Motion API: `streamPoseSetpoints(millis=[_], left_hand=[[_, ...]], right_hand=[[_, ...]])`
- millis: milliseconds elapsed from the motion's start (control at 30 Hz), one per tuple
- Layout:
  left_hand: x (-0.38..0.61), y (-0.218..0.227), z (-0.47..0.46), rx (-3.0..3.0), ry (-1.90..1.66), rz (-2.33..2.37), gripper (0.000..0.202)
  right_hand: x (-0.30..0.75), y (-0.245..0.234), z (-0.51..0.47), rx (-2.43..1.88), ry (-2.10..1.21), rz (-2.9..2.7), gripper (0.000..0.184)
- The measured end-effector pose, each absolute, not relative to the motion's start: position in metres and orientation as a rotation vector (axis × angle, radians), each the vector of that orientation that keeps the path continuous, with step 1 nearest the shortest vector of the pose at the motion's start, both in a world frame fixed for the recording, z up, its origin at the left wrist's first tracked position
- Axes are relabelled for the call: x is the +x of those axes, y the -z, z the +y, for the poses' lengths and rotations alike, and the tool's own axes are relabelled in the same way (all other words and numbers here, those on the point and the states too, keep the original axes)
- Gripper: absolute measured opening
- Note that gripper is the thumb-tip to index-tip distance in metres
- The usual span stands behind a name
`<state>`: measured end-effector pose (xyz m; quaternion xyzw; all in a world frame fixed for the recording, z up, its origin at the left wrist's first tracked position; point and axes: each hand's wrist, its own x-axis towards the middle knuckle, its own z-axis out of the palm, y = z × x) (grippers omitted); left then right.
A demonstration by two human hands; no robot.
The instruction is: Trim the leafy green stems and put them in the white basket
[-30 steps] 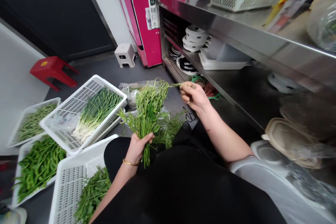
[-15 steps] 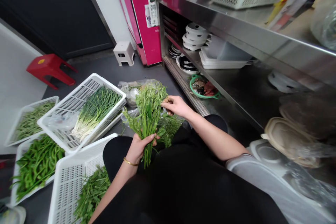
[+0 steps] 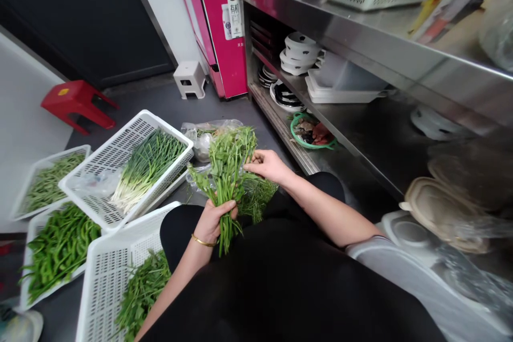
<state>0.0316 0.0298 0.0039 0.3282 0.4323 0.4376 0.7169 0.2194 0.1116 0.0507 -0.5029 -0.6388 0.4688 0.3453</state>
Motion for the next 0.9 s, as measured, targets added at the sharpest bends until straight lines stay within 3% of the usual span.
streamPoseSetpoints(millis=[100, 267, 400, 667, 900], left_hand=[[0.030, -0.006, 0.030, 0.716, -0.960, 0.975, 0.024], [0.031, -0.008, 0.032, 0.703, -0.981, 1.025, 0.030], [0.031, -0.007, 0.034, 0.716, -0.977, 1.008, 0.030], [0.026, -0.003, 0.033, 0.755, -0.915, 1.038, 0.028], [0.028, -0.004, 0.034, 0.713, -0.961, 1.050, 0.029]], right_hand=[[0.221, -0.052, 0.110, -1.370, -1.217, -1.730, 0.023], [0.226, -0.066, 0.100, -1.447, -0.211, -2.168, 0.024], [0.232, -0.075, 0.101, -1.081, 0.158, -2.606, 0.021], [0.241, -0.068, 0.108, -0.707, 0.041, -2.915, 0.016], [0.232, -0.043, 0.100, -0.935, -0.078, -2.349, 0.009]])
